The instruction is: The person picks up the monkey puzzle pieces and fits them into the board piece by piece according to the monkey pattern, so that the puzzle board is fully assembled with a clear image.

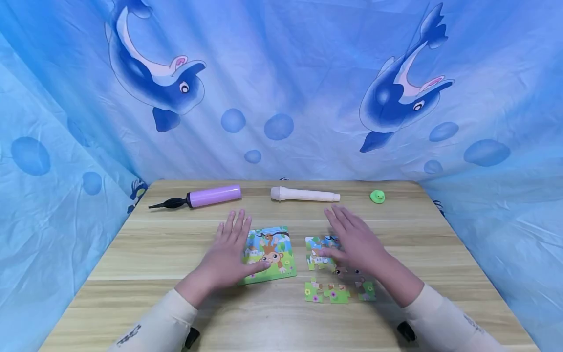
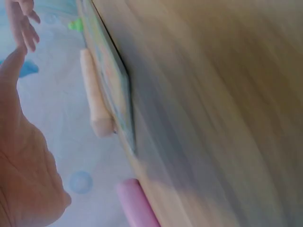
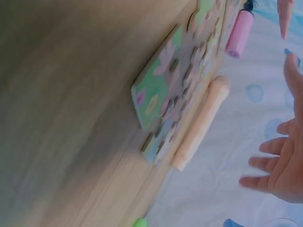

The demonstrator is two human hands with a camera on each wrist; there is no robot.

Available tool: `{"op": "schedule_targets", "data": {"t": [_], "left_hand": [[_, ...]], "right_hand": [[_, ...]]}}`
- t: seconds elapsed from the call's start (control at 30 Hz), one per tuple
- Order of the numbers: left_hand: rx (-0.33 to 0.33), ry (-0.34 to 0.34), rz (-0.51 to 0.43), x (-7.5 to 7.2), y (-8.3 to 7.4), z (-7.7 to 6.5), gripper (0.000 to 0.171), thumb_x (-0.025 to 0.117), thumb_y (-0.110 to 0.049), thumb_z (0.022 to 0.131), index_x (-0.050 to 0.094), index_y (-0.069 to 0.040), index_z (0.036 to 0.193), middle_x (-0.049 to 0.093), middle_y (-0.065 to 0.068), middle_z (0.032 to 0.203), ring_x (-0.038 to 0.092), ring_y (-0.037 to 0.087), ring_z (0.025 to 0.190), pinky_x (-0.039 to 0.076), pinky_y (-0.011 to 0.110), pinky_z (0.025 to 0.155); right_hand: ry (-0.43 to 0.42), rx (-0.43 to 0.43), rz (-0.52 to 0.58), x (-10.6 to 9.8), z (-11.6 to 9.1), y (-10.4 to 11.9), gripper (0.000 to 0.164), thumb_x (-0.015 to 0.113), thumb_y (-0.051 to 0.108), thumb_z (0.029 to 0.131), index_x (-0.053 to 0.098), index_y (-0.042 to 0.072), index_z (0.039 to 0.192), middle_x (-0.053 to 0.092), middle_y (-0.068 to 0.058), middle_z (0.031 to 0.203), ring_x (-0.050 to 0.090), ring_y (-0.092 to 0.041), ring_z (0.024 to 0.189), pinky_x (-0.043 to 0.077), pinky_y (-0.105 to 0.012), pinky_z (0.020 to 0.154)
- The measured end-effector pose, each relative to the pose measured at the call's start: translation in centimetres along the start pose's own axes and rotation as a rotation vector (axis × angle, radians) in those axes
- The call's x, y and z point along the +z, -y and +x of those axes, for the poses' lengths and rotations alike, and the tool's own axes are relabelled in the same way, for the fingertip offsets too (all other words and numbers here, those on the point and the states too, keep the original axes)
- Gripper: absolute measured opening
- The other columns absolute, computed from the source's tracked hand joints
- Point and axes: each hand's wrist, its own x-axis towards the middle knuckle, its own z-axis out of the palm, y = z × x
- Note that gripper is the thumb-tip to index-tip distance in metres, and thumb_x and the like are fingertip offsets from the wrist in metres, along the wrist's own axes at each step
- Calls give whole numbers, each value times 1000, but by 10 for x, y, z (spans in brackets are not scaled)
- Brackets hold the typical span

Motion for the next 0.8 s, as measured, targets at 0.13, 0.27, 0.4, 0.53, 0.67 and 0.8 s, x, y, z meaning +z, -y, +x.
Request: {"op": "schedule_targets", "data": {"t": [0.13,0.27,0.4,0.53,0.67,0.8], "left_hand": [[-6,76,-45,2,16,3,120,55,-80,78,-3,-12,158,-14,5,165,-13,31,152,3,55,123],[-25,158,-74,2,27,4,124,59,-80,75,5,-6,158,-7,10,165,-5,34,152,8,55,123],[-37,257,-42,2,35,3,125,62,-80,72,14,-1,156,6,18,164,5,38,151,12,57,122],[-36,333,-16,2,38,3,119,64,-77,74,24,1,154,17,20,162,13,39,150,16,56,121],[-31,363,-18,1,35,4,114,65,-74,76,27,1,153,19,19,162,14,38,151,17,54,122],[-26,373,-21,0,31,2,113,67,-72,75,28,0,153,19,19,162,13,38,151,16,55,122]], "right_hand": [[62,-12,112,6,12,-5,84,64,56,89,31,13,154,39,-13,155,38,-34,141,37,-53,112],[148,-58,141,16,25,-11,63,66,41,93,46,13,146,52,-10,144,47,-31,134,44,-50,107],[195,-173,138,27,37,-14,50,69,31,93,57,9,136,60,-8,133,54,-28,126,49,-46,102],[190,-278,106,37,45,-14,38,71,28,91,66,8,124,66,-4,117,60,-22,111,54,-39,92],[154,-330,57,42,48,-15,30,73,28,89,71,10,114,67,-1,106,60,-17,100,55,-34,85],[155,-351,30,43,51,-15,29,73,28,90,72,8,111,66,-1,104,59,-17,98,55,-33,84]]}}
